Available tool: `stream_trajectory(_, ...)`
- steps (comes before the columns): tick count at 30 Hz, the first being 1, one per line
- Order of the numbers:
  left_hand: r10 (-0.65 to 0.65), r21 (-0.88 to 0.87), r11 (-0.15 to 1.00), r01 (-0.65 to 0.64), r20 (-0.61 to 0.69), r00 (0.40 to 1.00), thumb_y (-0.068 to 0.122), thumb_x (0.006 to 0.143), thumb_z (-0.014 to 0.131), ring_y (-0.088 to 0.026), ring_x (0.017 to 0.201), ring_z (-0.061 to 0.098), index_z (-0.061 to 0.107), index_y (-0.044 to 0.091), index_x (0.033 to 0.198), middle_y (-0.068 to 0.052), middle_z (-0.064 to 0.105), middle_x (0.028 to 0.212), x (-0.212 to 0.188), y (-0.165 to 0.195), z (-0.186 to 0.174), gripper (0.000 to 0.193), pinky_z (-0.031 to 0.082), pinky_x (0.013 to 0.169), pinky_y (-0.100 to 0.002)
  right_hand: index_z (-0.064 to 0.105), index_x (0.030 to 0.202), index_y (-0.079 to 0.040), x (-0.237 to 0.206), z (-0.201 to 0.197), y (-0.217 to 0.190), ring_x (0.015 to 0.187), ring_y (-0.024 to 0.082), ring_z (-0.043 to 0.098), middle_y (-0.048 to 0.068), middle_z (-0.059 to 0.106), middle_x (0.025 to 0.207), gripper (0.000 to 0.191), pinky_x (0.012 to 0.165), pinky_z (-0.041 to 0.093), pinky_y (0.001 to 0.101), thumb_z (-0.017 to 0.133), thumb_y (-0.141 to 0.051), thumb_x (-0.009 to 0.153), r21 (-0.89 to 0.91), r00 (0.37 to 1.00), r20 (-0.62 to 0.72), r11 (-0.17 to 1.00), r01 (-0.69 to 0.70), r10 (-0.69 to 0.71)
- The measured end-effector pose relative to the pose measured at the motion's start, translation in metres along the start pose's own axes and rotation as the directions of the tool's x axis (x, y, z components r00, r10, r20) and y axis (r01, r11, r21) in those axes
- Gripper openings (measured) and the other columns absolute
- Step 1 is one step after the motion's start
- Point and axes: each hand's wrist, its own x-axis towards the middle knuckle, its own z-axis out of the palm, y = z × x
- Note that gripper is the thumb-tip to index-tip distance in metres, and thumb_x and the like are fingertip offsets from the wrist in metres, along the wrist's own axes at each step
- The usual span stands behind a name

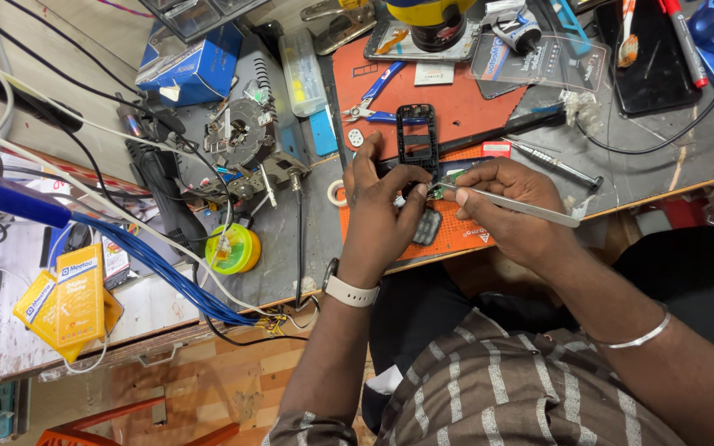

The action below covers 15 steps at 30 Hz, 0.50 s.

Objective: The person repairs a feature phone at a workbench. They pry open the phone's back cover, remove the battery, unscrew and lift the mainboard, work on the board with a soldering iron and tweezers, then reassemble the phone, insert the battery, close it, and press buttons to test the device.

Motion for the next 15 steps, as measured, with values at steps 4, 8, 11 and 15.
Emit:
stream_trajectory(4,-0.021,-0.01,1.0,0.021,0.012,1.0,0.018,0.088,0.077,-0.046,0.145,0.035,0.077,0.017,0.1,-0.029,0.039,0.154,-0.0001,-0.0008,0.0012,0.012,0.032,0.118,-0.055,0.064,0.115,0.002,-0.0014,-0.0018,-0.0005,0.086,0.009,0.07,0.013,0.074,0.106,0.025,0.075,0.059,0.0221,0.07,-0.011,0.095,0.022,1.0,0.007,0.999,-0.025,0.025)
stream_trajectory(8,-0.036,-0.027,0.999,0.036,0.002,0.999,0.018,0.088,0.076,-0.046,0.146,0.033,0.077,0.016,0.099,-0.029,0.038,0.155,-0.0004,-0.0026,0.0037,0.011,0.03,0.117,-0.056,0.064,0.115,0.003,-0.0008,-0.0027,0.0001,0.087,0.009,0.069,0.014,0.075,0.107,0.024,0.076,0.058,0.0222,0.07,-0.009,0.095,0.037,1.0,0.016,0.999,-0.008,0.008)
stream_trajectory(11,-0.037,-0.032,0.999,0.037,-0.009,0.999,0.019,0.088,0.075,-0.046,0.147,0.034,0.076,0.016,0.098,-0.028,0.04,0.155,-0.0003,-0.0044,0.0057,0.011,0.031,0.118,-0.055,0.064,0.115,0.003,0.0003,-0.0017,0.0018,0.087,0.009,0.069,0.013,0.074,0.106,0.023,0.076,0.059,0.0221,0.069,-0.008,0.095,0.016,1.0,0.013,1.0,0.004,-0.004)
stream_trajectory(15,-0.02,-0.037,0.999,0.019,-0.044,0.999,0.017,0.087,0.074,-0.045,0.143,0.037,0.075,0.014,0.096,-0.027,0.042,0.153,-0.0001,-0.0056,0.0086,0.01,0.031,0.117,-0.055,0.064,0.114,0.002,0.0016,0.0,0.0032,0.088,0.009,0.069,0.011,0.074,0.104,0.022,0.074,0.058,0.022,0.069,-0.007,0.095,-0.01,1.0,0.009,1.0,-0.002,0.002)
